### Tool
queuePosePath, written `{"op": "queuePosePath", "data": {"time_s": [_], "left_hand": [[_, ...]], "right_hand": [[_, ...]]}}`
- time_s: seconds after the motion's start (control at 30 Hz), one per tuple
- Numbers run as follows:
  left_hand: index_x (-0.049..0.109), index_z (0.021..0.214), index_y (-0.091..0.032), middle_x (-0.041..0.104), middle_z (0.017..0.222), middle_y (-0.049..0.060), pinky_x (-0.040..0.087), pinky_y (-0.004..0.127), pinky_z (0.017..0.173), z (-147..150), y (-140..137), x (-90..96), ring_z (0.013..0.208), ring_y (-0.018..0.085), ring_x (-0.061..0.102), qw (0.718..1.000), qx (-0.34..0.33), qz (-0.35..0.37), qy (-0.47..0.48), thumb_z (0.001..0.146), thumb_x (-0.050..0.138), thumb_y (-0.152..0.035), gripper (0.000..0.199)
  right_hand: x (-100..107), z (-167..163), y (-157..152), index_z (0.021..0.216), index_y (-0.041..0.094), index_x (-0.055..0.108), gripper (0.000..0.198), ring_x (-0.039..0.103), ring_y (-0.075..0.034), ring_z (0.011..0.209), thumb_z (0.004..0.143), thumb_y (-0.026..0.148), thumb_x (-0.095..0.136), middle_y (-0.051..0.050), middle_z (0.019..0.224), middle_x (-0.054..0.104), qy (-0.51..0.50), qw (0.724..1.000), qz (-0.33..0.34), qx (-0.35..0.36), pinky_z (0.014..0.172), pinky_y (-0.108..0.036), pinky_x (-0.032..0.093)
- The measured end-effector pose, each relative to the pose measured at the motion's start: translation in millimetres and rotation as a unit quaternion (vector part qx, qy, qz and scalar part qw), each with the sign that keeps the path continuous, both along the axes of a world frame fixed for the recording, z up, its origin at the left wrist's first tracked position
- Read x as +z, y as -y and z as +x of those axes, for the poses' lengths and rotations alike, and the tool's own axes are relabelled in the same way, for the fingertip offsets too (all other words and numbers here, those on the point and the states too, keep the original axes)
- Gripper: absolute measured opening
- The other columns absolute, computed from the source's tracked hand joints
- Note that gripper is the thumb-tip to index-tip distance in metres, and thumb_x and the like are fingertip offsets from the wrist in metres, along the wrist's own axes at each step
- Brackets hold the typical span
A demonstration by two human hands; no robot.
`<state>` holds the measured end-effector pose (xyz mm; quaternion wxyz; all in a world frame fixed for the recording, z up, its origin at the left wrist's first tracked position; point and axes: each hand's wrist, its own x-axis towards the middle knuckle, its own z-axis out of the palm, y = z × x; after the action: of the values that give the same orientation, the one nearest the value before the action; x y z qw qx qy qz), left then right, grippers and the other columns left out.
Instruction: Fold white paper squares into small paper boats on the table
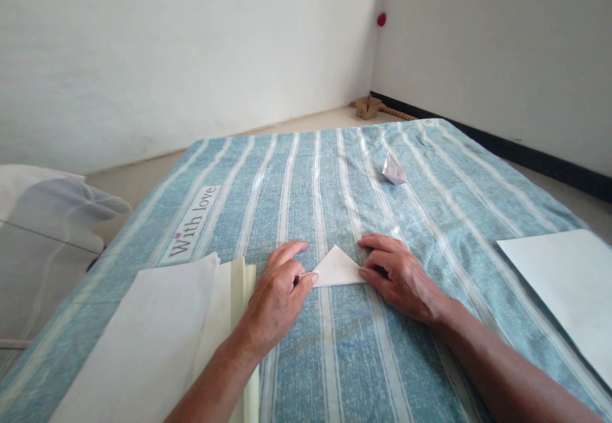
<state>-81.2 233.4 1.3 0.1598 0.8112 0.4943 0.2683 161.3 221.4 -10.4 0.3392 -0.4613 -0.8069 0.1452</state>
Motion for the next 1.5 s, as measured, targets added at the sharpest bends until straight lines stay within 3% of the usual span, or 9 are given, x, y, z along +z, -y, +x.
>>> {"op": "queuePosePath", "data": {"time_s": [0.83, 1.5], "left_hand": [[0.050, 0.058, -0.019, 0.062, 0.122, 0.010, 0.047, 0.051, 0.095, 0.6, -1.6, 6.7, 0.119, 0.028, 0.053, 1.000, 0.006, -0.005, 0.012, 0.086, 0.053, -0.021, 0.028], [0.044, 0.064, -0.021, 0.060, 0.122, 0.013, 0.048, 0.050, 0.094, 0.7, -0.5, 2.6, 0.119, 0.028, 0.053, 1.000, 0.004, 0.021, -0.007, 0.087, 0.051, -0.018, 0.024]], "right_hand": [[-0.2, 0.1, 0.4, 0.069, 0.020, 0.058, 0.018, 0.057, -0.027, 0.114, 0.086, 0.016, 0.058, -0.010, 0.113, 0.064, 0.004, 1.000, 0.005, 0.001, 0.094, -0.048, 0.046], [-1.4, -0.1, -0.1, 0.070, 0.020, 0.057, 0.016, 0.056, -0.027, 0.116, 0.086, 0.015, 0.059, -0.010, 0.114, 0.064, 0.007, 1.000, 0.005, -0.002, 0.096, -0.048, 0.046]]}}
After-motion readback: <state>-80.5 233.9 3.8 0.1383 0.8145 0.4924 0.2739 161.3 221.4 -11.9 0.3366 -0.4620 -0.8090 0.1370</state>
